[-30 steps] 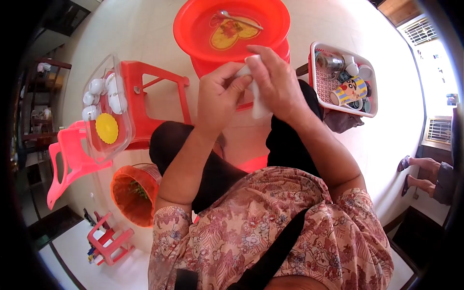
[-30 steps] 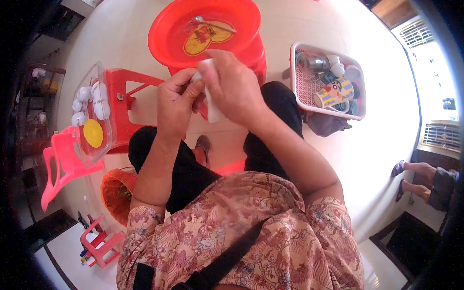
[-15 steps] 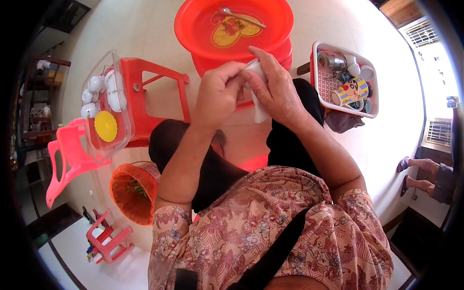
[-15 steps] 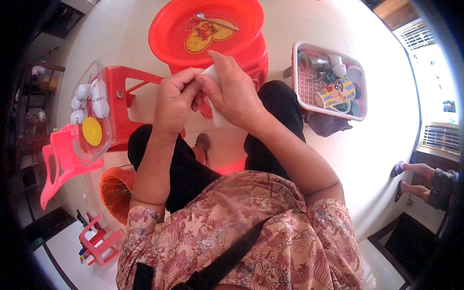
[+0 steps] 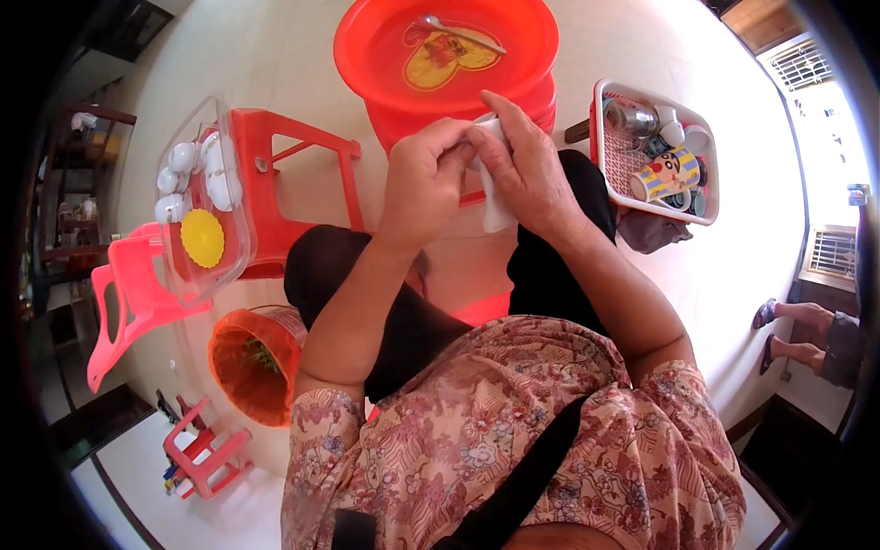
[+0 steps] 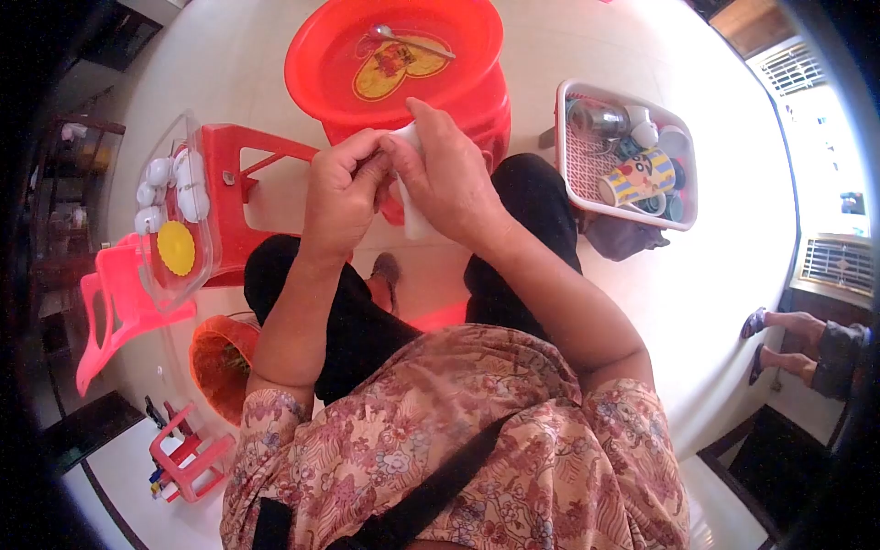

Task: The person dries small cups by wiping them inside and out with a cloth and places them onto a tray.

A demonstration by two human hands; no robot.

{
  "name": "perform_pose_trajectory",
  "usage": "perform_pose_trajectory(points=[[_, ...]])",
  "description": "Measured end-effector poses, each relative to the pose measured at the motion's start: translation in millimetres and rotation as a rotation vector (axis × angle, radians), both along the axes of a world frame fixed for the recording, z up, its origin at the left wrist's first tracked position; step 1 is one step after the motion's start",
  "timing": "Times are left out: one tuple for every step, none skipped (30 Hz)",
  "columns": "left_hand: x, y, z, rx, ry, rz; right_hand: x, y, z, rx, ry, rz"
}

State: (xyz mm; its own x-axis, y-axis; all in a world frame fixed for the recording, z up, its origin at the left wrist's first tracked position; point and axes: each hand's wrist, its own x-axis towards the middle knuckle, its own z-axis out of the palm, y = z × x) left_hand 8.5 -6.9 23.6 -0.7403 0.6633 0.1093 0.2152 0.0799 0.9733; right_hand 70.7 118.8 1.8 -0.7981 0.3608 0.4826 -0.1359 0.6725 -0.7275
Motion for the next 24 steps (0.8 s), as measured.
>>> perform_pose_trajectory(points=[[0.0,0.1,0.1,0.003,0.013,0.002,0.4,0.3,0.9,-0.047,-0.061,0.018],[0.8,0.1,0.4,0.005,0.024,0.005,1.3,0.1,4.6,-0.260,-0.119,0.066],[2.0,-0.4,0.6,0.008,0.034,0.010,2.7,-0.8,11.1,-0.472,-0.178,0.114],[2.4,-1.3,1.1,-0.006,-0.004,0.006,3.5,-1.5,14.7,-0.684,-0.238,0.164],[1.6,-2.5,2.3,-0.018,-0.041,0.001,2.8,0.1,12.2,-0.790,-0.229,0.196],[0.6,-3.5,3.8,-0.031,-0.077,-0.005,1.4,3.6,8.0,-0.896,-0.219,0.227],[-0.2,-4.3,5.3,-0.014,-0.058,-0.034,1.2,6.5,5.8,-1.002,-0.208,0.258],[-1.1,-4.9,7.1,0.003,-0.037,-0.062,2.5,9.3,7.1,-1.100,-0.215,0.281],[-2.0,-5.5,9.3,0.020,-0.016,-0.090,3.7,12.6,10.6,-1.199,-0.222,0.304],[-2.9,-5.9,12.7,0.022,-0.079,-0.115,3.9,14.5,14.5,-1.296,-0.228,0.327],[-3.6,-6.0,16.5,0.026,-0.141,-0.141,5.2,13.1,18.2,-1.395,-0.231,0.336],[-4.3,-6.2,18.2,0.029,-0.207,-0.167,3.9,12.1,17.7,-1.447,-0.225,0.325],[-6.0,-6.9,17.1,0.026,-0.234,-0.190,2.2,11.2,16.2,-1.498,-0.217,0.314],[-9.1,-7.9,15.0,0.023,-0.260,-0.215,0.9,12.2,14.7,-1.548,-0.206,0.302],[-11.2,-8.2,12.6,0.018,-0.285,-0.239,0.7,15.1,13.4,-1.522,-0.218,0.332],[-12.2,-7.9,8.8,0.054,-0.286,-0.242,0.5,18.4,12.0,-1.496,-0.231,0.362],[-12.9,-7.7,4.1,0.089,-0.287,-0.244,0.5,20.3,11.8,-1.471,-0.244,0.393],[-13.1,-7.2,1.9,0.125,-0.288,-0.245,0.6,19.8,14.1,-1.374,-0.247,0.335],[-12.0,-6.9,3.2,0.105,-0.280,-0.227,0.2,17.8,18.8,-1.276,-0.249,0.278],[-10.1,-6.9,5.5,0.088,-0.267,-0.212,-0.8,15.3,22.6,-1.174,-0.245,0.221],[-9.6,-5.1,7.8,0.072,-0.253,-0.198,0.1,9.7,23.0,-1.024,-0.205,0.173],[-9.8,-3.3,9.1,0.046,-0.233,-0.188,-1.2,4.4,19.9,-0.570,-0.105,0.054],[-8.7,-3.0,9.4,0.018,-0.218,-0.177,0.6,-1.0,19.6,-0.204,-0.076,-0.012],[-5.6,-4.0,8.5,-0.016,-0.212,-0.164,4.5,-6.3,21.7,0.157,-0.055,-0.073]])
